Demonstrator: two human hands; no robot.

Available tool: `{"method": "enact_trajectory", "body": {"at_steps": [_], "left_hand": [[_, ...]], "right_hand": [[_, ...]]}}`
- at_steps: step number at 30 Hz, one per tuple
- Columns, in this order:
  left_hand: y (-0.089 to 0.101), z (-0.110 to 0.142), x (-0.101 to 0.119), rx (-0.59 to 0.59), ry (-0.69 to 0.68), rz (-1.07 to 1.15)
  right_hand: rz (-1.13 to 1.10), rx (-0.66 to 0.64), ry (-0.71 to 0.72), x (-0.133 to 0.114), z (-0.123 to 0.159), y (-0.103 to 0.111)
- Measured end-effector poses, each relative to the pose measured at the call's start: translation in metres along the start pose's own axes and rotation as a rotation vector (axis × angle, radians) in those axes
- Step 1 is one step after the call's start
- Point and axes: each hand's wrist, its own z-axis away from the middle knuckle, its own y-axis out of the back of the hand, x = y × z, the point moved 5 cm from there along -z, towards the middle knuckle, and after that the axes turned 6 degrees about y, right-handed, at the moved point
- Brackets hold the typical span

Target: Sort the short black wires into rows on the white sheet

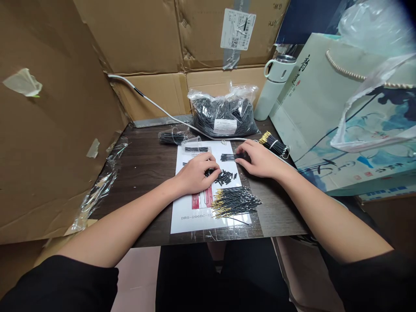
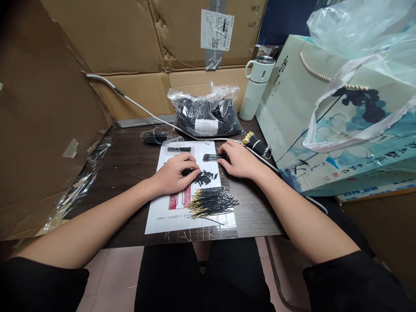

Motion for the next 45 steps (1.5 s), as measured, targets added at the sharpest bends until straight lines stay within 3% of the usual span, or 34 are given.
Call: {"method": "enact_trajectory", "body": {"at_steps": [8, 18, 25, 36, 41, 45], "left_hand": [[0.001, -0.001, -0.001, 0.0, 0.034, 0.0], [-0.001, -0.002, -0.003, -0.005, 0.044, -0.006], [0.0, -0.002, -0.005, -0.01, 0.059, -0.017], [0.003, -0.004, -0.004, 0.084, 0.089, 0.044], [0.003, -0.005, -0.005, 0.104, 0.223, 0.171], [0.0, -0.005, -0.003, 0.063, 0.41, 0.413]], "right_hand": [[0.026, -0.053, -0.018, 0.003, -0.004, -0.004], [0.448, -0.255, 0.036, -0.022, -0.008, -0.014], [0.537, -0.319, 0.017, -0.036, -0.008, -0.019], [0.432, -0.271, 0.006, -0.026, -0.006, -0.02], [0.177, -0.235, 0.007, -0.036, -0.006, -0.011], [0.016, -0.203, 0.02, -0.057, -0.009, -0.006]]}}
